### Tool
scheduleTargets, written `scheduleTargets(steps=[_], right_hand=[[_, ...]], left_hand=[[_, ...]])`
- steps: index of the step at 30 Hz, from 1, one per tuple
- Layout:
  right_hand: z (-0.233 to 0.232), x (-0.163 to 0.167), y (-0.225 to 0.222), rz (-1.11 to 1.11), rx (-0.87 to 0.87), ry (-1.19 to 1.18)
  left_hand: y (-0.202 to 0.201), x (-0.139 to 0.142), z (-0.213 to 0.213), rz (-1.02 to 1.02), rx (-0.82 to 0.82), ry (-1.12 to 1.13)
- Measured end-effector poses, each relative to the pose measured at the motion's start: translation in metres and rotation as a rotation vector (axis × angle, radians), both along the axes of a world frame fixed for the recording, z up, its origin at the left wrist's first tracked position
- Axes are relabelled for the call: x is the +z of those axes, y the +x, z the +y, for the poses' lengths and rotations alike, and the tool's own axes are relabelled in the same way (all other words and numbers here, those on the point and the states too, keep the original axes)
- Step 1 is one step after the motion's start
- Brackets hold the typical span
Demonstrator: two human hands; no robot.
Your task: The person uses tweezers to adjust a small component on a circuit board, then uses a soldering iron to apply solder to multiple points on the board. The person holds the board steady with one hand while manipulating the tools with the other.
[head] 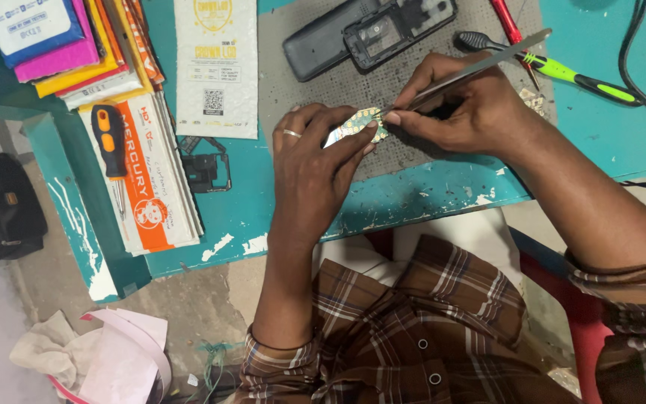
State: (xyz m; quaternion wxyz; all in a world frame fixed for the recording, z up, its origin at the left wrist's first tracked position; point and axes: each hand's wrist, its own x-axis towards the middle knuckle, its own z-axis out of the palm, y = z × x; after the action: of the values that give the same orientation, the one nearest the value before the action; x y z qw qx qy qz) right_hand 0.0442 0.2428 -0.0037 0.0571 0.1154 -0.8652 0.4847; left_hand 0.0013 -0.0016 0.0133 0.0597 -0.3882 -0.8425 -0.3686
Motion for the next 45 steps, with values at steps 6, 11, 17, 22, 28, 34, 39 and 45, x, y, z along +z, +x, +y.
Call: scheduleTargets(steps=[6, 11, 17, 22, 28, 34, 39, 45], right_hand=[[0.001, 0.001, 0.001, -0.02, -0.012, -0.012], [0.0, 0.002, 0.002, -0.034, -0.018, -0.015], [0.002, 0.001, 0.001, -0.034, -0.002, -0.022], [0.003, 0.0, 0.0, -0.007, 0.011, -0.01], [0.002, -0.001, 0.0, -0.024, 0.006, -0.02], [0.005, -0.004, 0.002, -0.008, -0.003, -0.036], [0.006, -0.008, 0.004, 0.026, -0.037, -0.223], [0.006, -0.009, 0.005, -0.049, -0.042, -0.166]], left_hand=[[0.0, -0.001, 0.001, -0.014, 0.004, -0.014], [0.001, -0.002, 0.0, -0.004, 0.004, -0.009], [0.001, -0.002, 0.001, -0.003, 0.009, -0.006], [0.0, -0.001, 0.001, -0.002, 0.0, 0.003], [0.001, -0.001, 0.0, -0.014, 0.007, 0.003], [0.001, -0.002, 0.001, -0.02, 0.014, -0.008], [0.0, -0.003, -0.001, -0.011, -0.009, -0.018], [0.0, -0.005, -0.002, -0.003, -0.022, -0.012]])
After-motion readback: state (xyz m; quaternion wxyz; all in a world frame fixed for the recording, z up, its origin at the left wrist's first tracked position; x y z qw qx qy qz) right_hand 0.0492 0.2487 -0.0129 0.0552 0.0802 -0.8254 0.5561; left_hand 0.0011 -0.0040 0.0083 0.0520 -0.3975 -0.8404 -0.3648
